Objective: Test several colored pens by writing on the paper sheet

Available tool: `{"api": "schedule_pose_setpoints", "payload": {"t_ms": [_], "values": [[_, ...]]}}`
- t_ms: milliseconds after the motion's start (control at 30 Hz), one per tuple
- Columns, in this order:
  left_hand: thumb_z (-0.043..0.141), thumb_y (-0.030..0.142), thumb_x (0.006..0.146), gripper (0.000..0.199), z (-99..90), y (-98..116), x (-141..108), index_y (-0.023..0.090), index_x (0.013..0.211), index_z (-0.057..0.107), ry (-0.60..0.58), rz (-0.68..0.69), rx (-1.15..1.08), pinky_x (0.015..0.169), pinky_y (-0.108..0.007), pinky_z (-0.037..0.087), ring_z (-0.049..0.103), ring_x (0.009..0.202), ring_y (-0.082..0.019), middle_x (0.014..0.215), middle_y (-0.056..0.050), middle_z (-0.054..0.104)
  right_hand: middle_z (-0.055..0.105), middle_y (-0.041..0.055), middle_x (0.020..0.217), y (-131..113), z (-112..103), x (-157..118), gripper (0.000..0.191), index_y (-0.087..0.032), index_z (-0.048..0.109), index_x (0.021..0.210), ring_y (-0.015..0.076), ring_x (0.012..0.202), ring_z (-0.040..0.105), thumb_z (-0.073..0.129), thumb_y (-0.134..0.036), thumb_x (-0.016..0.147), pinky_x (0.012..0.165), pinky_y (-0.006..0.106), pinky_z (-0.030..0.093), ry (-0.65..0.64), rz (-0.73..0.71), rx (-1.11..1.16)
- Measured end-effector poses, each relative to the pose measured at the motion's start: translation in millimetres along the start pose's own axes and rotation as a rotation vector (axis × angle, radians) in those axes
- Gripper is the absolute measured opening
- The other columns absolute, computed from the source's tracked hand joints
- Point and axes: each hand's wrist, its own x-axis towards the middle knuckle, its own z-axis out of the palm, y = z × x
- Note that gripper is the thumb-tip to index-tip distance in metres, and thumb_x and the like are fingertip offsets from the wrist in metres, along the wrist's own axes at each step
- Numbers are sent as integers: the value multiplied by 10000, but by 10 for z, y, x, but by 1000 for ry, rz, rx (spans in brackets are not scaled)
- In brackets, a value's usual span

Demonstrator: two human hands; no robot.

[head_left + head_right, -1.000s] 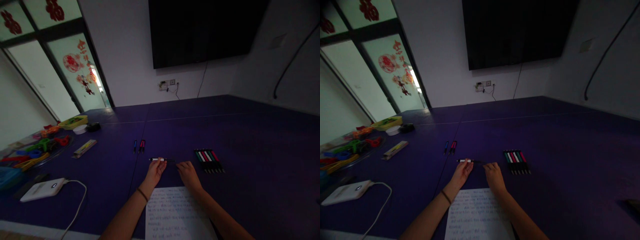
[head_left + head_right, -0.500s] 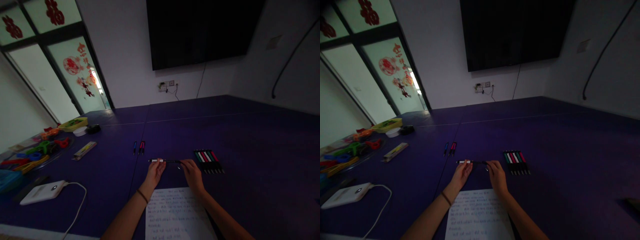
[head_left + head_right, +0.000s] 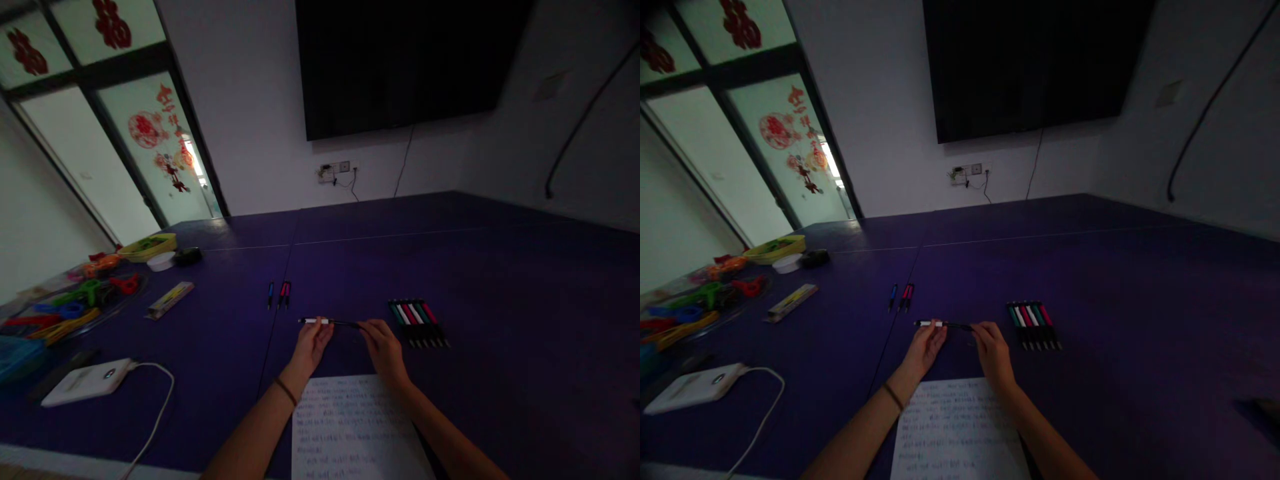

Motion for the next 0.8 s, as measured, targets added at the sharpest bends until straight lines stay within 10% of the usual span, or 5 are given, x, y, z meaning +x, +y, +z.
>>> {"api": "schedule_pose_setpoints", "payload": {"t_ms": [333,533,800], "values": [[678,237,634,221,52,-4,-130,131,783,553,-234,-150,173,771,-355,459,629,735,-210,758,-67,644,565,56,814,-62,38,-41,262,-214,603,932,149,753,568,371,-297,843,688,270,482,-178,-30,130],[654,252,662,202,18,11,-67,134,783,544,-161,-58,74,765,-325,467,625,770,-202,787,-86,648,584,55,794,-42,-43,30,218,-173,565,934,146,696,559,443,-273,784,657,269,461,-200,107,105],[623,213,693,104,-52,50,48,136,717,557,-16,0,-64,797,-299,461,619,790,-171,751,-63,641,590,-10,671,179,-328,127,175,-182,622,665,112,580,516,619,-105,508,523,200,385,-818,179,69]]}}
